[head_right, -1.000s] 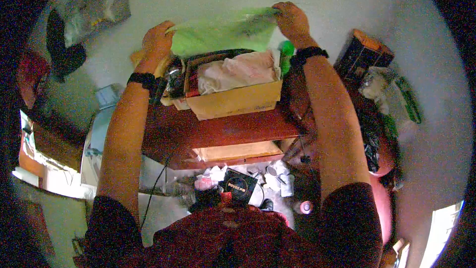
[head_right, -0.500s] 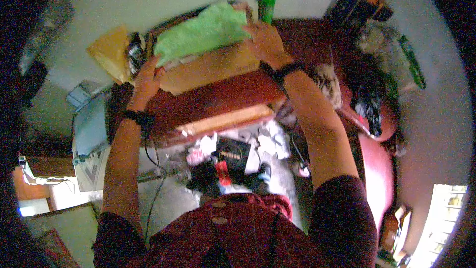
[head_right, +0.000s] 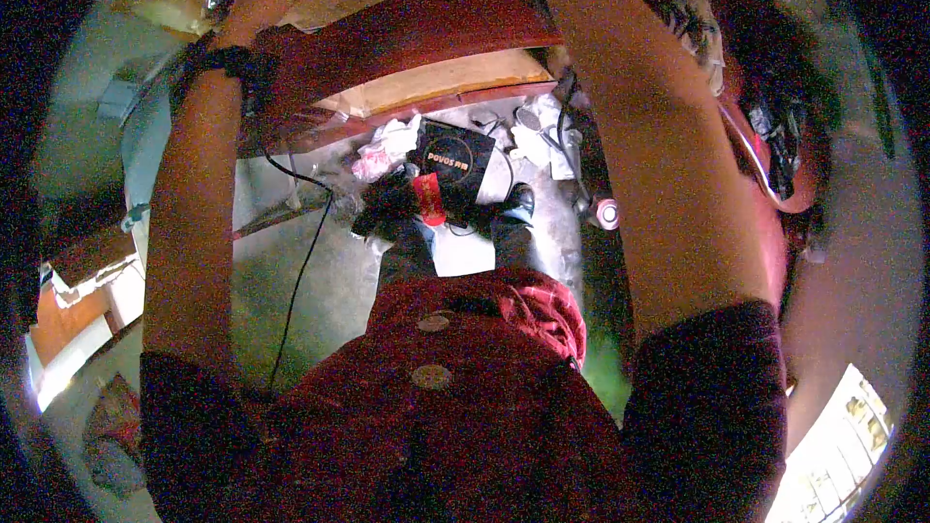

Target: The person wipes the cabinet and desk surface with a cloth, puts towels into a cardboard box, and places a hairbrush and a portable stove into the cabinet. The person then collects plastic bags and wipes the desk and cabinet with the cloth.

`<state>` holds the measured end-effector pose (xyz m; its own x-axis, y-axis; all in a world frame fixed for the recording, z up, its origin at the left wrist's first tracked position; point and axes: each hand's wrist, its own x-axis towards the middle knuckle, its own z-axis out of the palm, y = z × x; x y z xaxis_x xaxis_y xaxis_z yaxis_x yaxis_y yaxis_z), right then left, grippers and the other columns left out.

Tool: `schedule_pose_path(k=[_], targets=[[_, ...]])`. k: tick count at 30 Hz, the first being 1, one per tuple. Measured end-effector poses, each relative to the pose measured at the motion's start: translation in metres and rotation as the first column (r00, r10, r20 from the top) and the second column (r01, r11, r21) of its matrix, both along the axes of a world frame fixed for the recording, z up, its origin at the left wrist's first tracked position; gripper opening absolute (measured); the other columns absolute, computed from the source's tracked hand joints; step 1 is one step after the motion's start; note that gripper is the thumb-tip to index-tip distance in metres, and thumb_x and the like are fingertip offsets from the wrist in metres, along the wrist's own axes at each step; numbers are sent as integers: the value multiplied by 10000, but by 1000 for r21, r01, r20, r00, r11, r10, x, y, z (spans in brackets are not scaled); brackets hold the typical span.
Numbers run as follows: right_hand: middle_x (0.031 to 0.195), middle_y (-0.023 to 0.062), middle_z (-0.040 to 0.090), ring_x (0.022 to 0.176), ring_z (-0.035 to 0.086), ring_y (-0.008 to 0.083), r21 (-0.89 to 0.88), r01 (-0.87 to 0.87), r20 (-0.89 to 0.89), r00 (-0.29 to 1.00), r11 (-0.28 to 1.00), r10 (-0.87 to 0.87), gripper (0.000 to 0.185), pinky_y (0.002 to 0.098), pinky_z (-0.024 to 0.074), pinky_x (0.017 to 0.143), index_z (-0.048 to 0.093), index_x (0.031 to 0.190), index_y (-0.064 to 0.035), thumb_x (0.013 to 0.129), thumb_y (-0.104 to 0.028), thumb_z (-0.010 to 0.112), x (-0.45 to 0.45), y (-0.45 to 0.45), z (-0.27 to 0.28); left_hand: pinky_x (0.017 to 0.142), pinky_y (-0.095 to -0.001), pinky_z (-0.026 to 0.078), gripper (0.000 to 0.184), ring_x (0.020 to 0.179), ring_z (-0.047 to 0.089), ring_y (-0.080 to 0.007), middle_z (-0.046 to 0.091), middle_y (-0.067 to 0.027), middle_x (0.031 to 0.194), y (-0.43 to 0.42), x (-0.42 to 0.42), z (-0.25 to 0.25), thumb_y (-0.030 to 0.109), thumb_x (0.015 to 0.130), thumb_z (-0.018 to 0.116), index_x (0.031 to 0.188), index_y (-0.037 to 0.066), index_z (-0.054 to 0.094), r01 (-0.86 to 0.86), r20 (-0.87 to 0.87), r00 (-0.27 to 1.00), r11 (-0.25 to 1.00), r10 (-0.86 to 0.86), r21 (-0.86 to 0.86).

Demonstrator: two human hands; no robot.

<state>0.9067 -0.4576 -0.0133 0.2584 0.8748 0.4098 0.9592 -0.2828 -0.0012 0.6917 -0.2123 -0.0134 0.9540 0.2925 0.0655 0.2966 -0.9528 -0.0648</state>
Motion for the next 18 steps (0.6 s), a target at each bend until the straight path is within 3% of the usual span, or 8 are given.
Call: schedule_pose_path(k=[2, 6, 8, 11, 15, 16, 17, 18], targets=[[1195, 193, 539, 1106, 508, 348, 307, 54, -263, 964, 950, 30, 520, 483, 365, 983, 428, 1324, -82, 860, -265, 577, -16, -24, -8, 1040, -414, 329, 650, 1210, 456, -365, 501, -220, 1283, -28, -11, 11, 390, 755, 671, 1312, 117, 477, -155, 109, 977, 958, 186, -240], [954, 201, 635, 880, 610, 365, 299, 274, -392, 909, 914, -144, 305, 446, 480, 769, 617, 1126, -96, 850, -215, 567, -60, -109, -110, 1035, -419, 351, 603, 1228, 432, -366, 432, -192, 1359, -74, -81, -47, 174, 803, 622, 1355, 85, 396, -61, 447, 892, 998, 66, -25], [929, 230, 616, 833, 592, 436, -17, 266, -633, 744, 964, -216, 354, 515, 484, 720, 578, 1133, -99, 791, -187, 576, -92, -174, -210, 1007, -439, 364, 577, 1214, 418, -386, 411, -204, 1360, -106, -136, -88, 144, 790, 593, 1337, 77, 422, -75, 463, 877, 988, 129, -134], [683, 201, 589, 661, 569, 424, -378, 78, -631, 708, 923, -318, 152, 476, 475, 620, 573, 785, 1, 764, -149, 571, -175, -301, -332, 1010, -430, 361, 548, 1196, 440, -392, 494, -224, 1264, -139, -239, -176, 147, 773, 615, 1290, 43, 465, -144, 284, 899, 838, 333, -526], [623, 62, 543, 629, 581, 246, -482, -365, -599, 801, 797, 5, 52, 371, 458, 513, 545, 644, -92, 676, -96, 585, -273, -391, -295, 948, -422, 423, 497, 1121, 521, -364, 553, -213, 1193, -178, -349, -217, 166, 780, 627, 1236, 7, 508, -490, -187, 855, 636, 483, -597], [606, 53, 533, 599, 583, 229, -627, -363, -706, 639, 689, -305, 81, 359, 455, 488, 532, 621, -98, 682, -93, 586, -294, -400, -297, 948, -422, 423, 497, 1121, 521, -364, 553, -213, 1193, -184, -370, -228, 166, 780, 627, 1236, 7, 508, -485, -184, 859, 640, 478, -597], [598, 41, 546, 519, 565, 192, -497, -471, -601, 792, 729, 102, 136, 326, 447, 453, 541, 625, -88, 757, -95, 569, -303, -420, -312, 918, -411, 445, 474, 1070, 556, -346, 580, -204, 1152, -187, -390, -238, 177, 780, 633, 1209, 2, 531, -498, -226, 846, 566, 483, -657], [611, 33, 555, 508, 556, 165, -478, -394, -826, 505, 785, -249, 155, 306, 445, 444, 561, 651, -75, 801, -112, 550, -317, -432, -334, 887, -401, 468, 452, 1019, 591, -328, 608, -195, 1112, -185, -401, -251, 187, 781, 639, 1182, -4, 554, -509, -265, 833, 485, 486, -711]])
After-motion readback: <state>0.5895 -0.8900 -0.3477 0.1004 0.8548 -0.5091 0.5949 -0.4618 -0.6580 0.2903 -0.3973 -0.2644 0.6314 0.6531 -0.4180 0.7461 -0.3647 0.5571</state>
